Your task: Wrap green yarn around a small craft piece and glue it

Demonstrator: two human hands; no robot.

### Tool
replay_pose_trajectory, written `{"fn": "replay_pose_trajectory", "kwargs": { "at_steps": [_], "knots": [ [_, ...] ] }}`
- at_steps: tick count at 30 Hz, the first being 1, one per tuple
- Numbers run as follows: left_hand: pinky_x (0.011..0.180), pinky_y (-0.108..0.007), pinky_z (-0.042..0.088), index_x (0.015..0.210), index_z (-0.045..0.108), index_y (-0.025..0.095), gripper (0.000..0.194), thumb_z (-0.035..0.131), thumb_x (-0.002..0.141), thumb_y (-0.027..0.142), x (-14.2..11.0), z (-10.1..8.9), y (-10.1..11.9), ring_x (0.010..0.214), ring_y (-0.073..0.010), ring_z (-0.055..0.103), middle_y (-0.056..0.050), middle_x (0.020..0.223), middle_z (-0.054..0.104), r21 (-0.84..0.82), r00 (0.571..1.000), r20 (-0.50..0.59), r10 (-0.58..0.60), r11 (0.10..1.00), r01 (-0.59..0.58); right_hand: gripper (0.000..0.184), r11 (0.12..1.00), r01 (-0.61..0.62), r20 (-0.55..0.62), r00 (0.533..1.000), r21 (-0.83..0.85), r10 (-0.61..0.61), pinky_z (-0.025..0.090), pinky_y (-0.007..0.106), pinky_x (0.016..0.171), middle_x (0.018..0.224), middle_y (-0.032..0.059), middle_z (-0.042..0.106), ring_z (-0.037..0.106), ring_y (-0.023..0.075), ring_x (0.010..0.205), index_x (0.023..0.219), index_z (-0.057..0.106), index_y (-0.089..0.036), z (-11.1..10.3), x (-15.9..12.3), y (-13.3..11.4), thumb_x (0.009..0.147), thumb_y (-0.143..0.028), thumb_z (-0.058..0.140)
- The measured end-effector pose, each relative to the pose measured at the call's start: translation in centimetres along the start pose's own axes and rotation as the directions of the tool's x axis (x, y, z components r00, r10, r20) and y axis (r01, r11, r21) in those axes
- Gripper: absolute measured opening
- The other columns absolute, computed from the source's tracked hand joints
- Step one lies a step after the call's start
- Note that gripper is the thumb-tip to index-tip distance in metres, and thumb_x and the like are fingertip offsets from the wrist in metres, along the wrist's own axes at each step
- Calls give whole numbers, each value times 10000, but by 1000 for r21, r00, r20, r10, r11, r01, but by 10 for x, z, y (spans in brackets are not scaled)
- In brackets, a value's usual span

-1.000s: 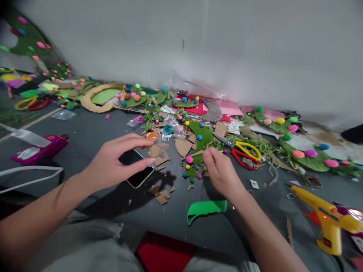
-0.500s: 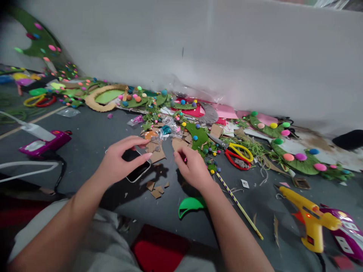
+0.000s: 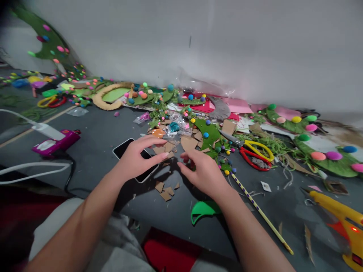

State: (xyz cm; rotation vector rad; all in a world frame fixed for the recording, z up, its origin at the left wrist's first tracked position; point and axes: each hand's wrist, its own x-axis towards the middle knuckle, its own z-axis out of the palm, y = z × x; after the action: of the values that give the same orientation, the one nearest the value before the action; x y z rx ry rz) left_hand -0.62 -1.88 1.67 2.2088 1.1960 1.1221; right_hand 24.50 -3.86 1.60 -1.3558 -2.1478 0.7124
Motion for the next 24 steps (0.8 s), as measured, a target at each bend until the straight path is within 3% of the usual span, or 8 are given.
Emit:
{"fn": "replay_pose_trajectory", "kwargs": {
  "at_steps": [5,9,11,12,14,16,20,24],
  "knots": [
    [1093,-465,524,1215,761,265,330,744,935,441,-2,0,-5,1227,-249,673,-69,1290,736,81,991,133,-15,997,4,226,999,3,-17,1000,-33,-3,464,298,701,914,35,737,645,166,788,1037,748,-213,3,1,5,959,-378,615],
    [1195,-586,406,1301,733,348,466,772,884,553,-5,-12,-11,1403,-319,556,-50,1465,648,157,968,250,-32,988,-8,222,998,-31,-82,996,-56,26,473,300,696,889,37,743,656,170,769,982,754,-205,-5,2,10,950,-367,605],
    [1210,-559,404,1376,682,354,531,736,902,586,-7,-28,-19,1437,-305,531,-40,1530,601,224,971,221,-92,974,41,240,996,-55,-120,992,-64,47,459,297,657,853,32,738,636,161,715,969,757,-206,-11,2,12,954,-395,609],
    [1196,-518,432,1370,684,330,470,681,956,553,-8,-37,-24,1400,-275,565,-38,1508,618,249,975,182,-126,965,79,248,996,-64,-135,989,-67,55,451,295,640,837,29,734,626,156,695,962,757,-207,-13,2,12,956,-407,611],
    [1155,-508,459,1272,727,258,339,561,1041,442,-11,-55,-36,1315,-261,614,-61,1399,686,291,980,93,-174,946,140,260,995,-73,-152,986,-69,62,441,291,621,812,25,726,611,149,671,941,755,-207,-15,2,12,959,-423,611],
    [1153,-539,441,1189,740,195,298,522,1038,329,-16,-65,-49,1296,-286,609,-104,1348,701,336,977,6,-213,921,199,262,995,-69,-151,987,-70,58,440,287,618,804,23,724,609,145,668,934,751,-206,-14,2,12,960,-427,613],
    [1123,-527,446,1107,742,223,225,592,984,338,-25,-61,-64,1285,-291,604,-73,1332,701,379,968,43,-246,901,212,251,996,-50,-122,992,-73,41,449,282,634,813,17,724,623,140,692,960,754,-215,-9,1,11,969,-420,610],
    [1087,-533,441,1148,695,245,251,521,1019,373,-29,-51,-67,1288,-292,589,-63,1327,689,410,956,82,-283,884,226,256,997,-36,-116,993,-65,29,459,288,644,826,24,724,633,147,707,967,750,-215,-7,1,11,978,-423,602]
  ]
}}
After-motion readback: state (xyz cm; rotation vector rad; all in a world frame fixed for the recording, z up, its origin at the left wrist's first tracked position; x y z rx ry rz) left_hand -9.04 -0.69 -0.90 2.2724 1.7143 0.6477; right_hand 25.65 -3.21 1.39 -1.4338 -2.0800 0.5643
